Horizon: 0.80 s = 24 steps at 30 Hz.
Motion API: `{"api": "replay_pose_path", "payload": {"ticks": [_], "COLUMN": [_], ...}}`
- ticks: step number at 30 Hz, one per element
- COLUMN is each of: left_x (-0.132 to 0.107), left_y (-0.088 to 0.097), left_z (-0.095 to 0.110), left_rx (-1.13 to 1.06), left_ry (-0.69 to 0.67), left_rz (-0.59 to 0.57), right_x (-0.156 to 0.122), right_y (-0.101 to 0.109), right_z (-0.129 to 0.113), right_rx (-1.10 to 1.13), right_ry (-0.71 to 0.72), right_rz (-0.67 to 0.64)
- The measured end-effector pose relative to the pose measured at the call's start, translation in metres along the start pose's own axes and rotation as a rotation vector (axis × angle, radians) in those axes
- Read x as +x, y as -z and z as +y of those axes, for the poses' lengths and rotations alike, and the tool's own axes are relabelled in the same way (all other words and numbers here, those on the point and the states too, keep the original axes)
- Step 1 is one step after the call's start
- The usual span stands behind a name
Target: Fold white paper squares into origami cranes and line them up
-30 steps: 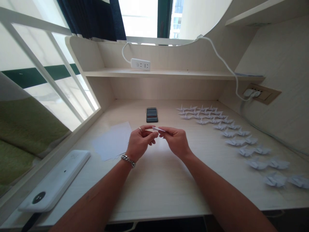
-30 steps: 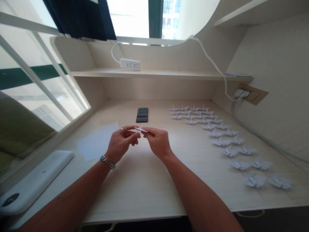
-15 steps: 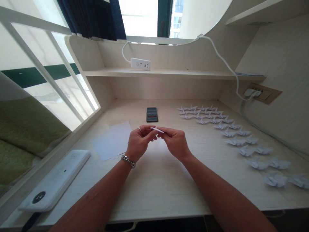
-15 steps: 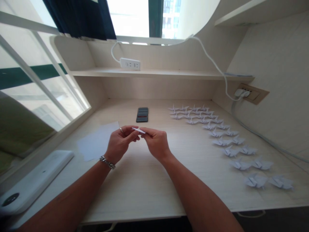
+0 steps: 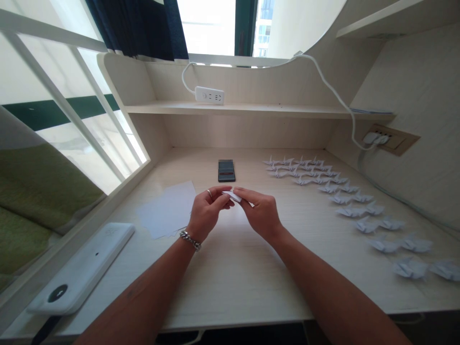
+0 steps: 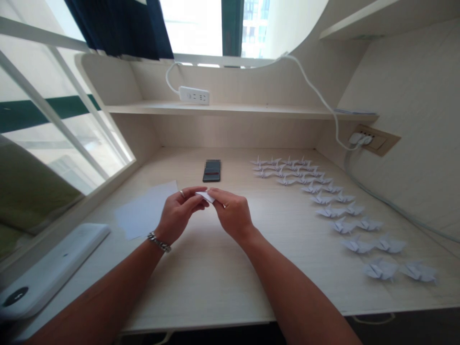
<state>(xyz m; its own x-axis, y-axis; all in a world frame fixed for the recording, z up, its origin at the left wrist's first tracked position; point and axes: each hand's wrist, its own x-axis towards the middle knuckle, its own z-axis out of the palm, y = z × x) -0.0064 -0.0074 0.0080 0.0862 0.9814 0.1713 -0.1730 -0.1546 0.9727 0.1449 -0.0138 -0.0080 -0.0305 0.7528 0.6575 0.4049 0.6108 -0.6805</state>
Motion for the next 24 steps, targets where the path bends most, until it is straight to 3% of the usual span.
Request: {"api": "replay_pose_path", "payload": {"ticks": [6, 11, 17, 24], "left_x": [0.002, 0.004, 0.004, 0.001], "left_y": [0.001, 0.001, 0.002, 0.003], "left_z": [-0.004, -0.005, -0.006, -0.007], "left_rx": [-0.035, -0.007, 0.055, 0.071], "left_ry": [0.022, -0.006, -0.050, -0.083], "left_rz": [0.033, 0.118, 0.118, 0.048], "right_x": [-0.001, 0.002, 0.010, 0.014], "right_y": [0.001, 0.002, 0.000, 0.001], "right_z": [0.004, 0.004, 0.011, 0.012], "right_rx": [-0.037, 0.083, 0.399, 0.652], "right_ry": [0.037, 0.001, -0.431, -0.652], "right_rz": [-0.056, -0.063, 0.037, 0.033]}}
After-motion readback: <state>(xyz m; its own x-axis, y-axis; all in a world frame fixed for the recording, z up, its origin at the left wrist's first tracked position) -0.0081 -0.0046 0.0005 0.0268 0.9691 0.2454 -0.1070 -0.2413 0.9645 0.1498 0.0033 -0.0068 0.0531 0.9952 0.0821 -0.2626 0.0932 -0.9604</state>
